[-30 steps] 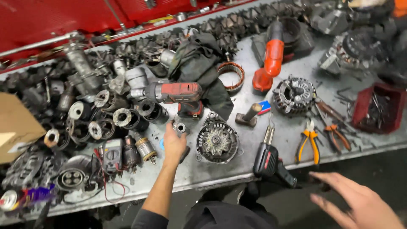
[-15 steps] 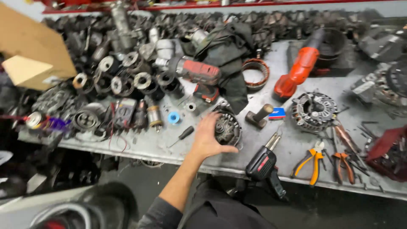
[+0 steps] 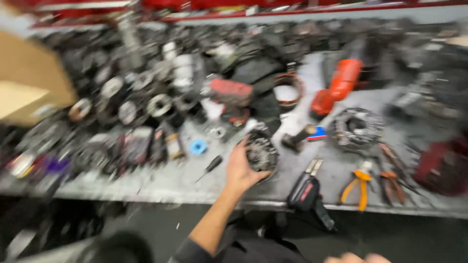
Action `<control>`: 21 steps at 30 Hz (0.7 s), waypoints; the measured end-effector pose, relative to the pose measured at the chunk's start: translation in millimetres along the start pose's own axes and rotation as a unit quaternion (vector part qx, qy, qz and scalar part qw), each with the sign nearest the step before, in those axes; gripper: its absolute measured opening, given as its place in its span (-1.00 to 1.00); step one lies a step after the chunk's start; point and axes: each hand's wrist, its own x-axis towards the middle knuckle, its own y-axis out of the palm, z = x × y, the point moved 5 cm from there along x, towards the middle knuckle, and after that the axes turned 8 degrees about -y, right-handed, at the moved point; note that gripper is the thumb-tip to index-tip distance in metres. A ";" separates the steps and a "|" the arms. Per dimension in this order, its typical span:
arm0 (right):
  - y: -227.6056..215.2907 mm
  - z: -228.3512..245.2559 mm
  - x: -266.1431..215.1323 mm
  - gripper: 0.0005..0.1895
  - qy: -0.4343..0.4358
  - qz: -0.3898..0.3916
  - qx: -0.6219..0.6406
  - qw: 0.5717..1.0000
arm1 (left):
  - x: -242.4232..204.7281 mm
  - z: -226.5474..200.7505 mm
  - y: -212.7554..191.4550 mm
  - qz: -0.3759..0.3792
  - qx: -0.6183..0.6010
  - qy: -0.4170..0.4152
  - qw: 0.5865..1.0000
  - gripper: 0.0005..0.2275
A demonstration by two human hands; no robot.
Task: The person retrieves a small box from a shelf and removes a bearing. They then use a screwdriver to pry a component from an alternator housing. Next, they use a hammer to tap a cylindrical part into the housing. Finally, they assemble the alternator by fitting the housing and rotor together.
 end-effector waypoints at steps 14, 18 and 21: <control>113.4 -27.2 106.1 -0.26 0.154 -0.247 0.428 0.856 | 13.8 10.2 -14.9 0.098 0.109 0.204 0.968 0.05; 247.7 29.8 113.0 -0.25 0.232 -0.216 0.656 0.685 | 32.3 1.6 -12.7 0.138 0.102 0.189 0.967 0.08; 362.8 49.8 144.3 -0.30 0.245 -0.237 0.746 0.572 | 53.7 -9.3 -8.5 0.167 0.113 0.167 0.965 0.10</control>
